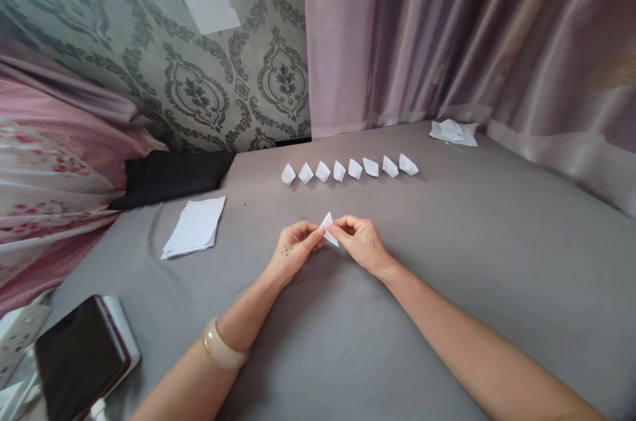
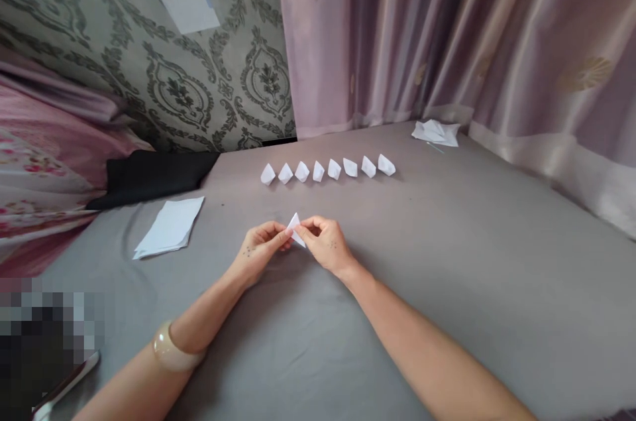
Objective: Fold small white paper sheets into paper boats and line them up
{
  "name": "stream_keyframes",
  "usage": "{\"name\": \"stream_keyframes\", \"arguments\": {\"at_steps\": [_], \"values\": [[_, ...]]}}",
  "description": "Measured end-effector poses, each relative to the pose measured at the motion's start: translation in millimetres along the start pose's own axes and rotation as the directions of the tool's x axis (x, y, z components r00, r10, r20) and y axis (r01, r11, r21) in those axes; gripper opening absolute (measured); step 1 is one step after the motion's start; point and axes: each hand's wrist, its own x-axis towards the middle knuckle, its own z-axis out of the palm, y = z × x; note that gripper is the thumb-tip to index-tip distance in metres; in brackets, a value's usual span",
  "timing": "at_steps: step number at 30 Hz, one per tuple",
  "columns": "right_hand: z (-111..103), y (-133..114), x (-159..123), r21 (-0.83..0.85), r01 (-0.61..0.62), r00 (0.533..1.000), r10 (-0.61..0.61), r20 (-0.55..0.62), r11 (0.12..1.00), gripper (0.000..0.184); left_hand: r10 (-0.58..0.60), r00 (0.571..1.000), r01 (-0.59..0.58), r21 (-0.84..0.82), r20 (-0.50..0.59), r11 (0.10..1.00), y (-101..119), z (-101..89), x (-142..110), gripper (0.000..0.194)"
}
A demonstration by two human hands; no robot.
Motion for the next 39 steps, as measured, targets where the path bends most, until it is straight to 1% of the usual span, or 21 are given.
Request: {"name": "stream_keyframes", "arguments": {"at_steps": [3, 5, 7, 10, 12, 14, 16, 18, 20, 22, 25, 30, 33, 36, 39], "values": [[2.5, 0.0, -2.3, 0.018, -0.057, 0.997, 0.056, 0.05, 0.998, 0.025, 0.015, 0.999, -0.019, -0.076, -0.047, 0.997, -1.6, 1.3, 0.8, 0.025], [4.8, -1.2, -4.1, 0.04, -0.095, 0.993, 0.093, 0.067, 0.995, 0.026, -0.001, 0.998, -0.007, -0.148, -0.056, 0.989, -3.2, 0.3, 2.1, 0.024], [6.5, -2.4, -5.3, 0.051, -0.112, 0.993, 0.109, 0.056, 0.992, 0.026, -0.033, 0.999, 0.024, -0.193, -0.039, 0.981, -4.9, -1.6, 3.4, 0.023], [6.8, -2.6, -5.1, 0.035, -0.106, 0.994, 0.106, 0.003, 0.994, 0.027, -0.071, 0.997, 0.067, -0.199, -0.013, 0.978, -6.3, -3.9, 4.6, 0.022], [5.8, -1.6, -4.2, 0.018, -0.099, 0.995, 0.1, -0.017, 0.995, 0.027, -0.074, 0.997, 0.071, -0.195, -0.009, 0.978, -6.2, -4.4, 4.9, 0.021], [4.7, -0.9, -3.8, -0.009, -0.086, 0.996, 0.086, -0.013, 0.996, 0.027, -0.065, 0.998, 0.062, -0.198, -0.008, 0.978, -5.5, -4.5, 5.2, 0.021], [4.2, -1.2, -4.7, -0.089, -0.02, 0.999, 0.018, -0.029, 0.996, 0.025, -0.05, 0.999, 0.046, -0.201, -0.017, 0.979, -4.8, -4.3, 5.6, 0.021], [4.5, -2.7, -6.8, -0.212, 0.114, 0.988, -0.133, -0.077, 0.971, 0.021, -0.037, 0.999, 0.028, -0.203, -0.039, 0.979, -4.6, -3.9, 6.1, 0.02], [5.3, -4.5, -9.4, -0.327, 0.254, 0.946, -0.303, -0.111, 0.911, 0.022, -0.036, 0.997, 0.023, -0.209, -0.061, 0.978, -4.8, -3.2, 6.2, 0.02], [6.0, -5.8, -11.7, -0.392, 0.332, 0.911, -0.4, -0.105, 0.858, 0.02, -0.044, 0.996, 0.025, -0.222, -0.08, 0.975, -5.0, -2.4, 5.8, 0.021], [6.6, -5.4, -12.9, -0.452, 0.362, 0.898, -0.435, -0.064, 0.815, 0.017, -0.052, 0.994, 0.027, -0.245, -0.098, 0.969, -4.7, -1.5, 4.9, 0.022], [5.9, -0.3, -12.1, -0.516, 0.408, 0.878, -0.479, -0.006, 0.753, 0.027, -0.044, 0.992, 0.016, -0.223, -0.118, 0.975, -4.1, -0.9, 4.6, 0.021], [5.9, 1.5, -13.1, -0.559, 0.419, 0.867, -0.497, 0.013, 0.716, 0.032, -0.042, 0.987, 0.01, -0.203, -0.157, 0.979, -4.3, -0.3, 4.8, 0.022], [7.4, 1.7, -15.0, -0.59, 0.438, 0.861, -0.506, 0.058, 0.678, 0.038, -0.032, 0.98, -0.007, -0.195, -0.198, 0.981, -4.1, 0.6, 4.6, 0.022], [9.5, 1.5, -16.7, -0.61, 0.455, 0.854, -0.512, 0.092, 0.649, 0.041, -0.026, 0.976, -0.018, -0.198, -0.216, 0.98, -4.0, 0.9, 4.7, 0.022]]}}
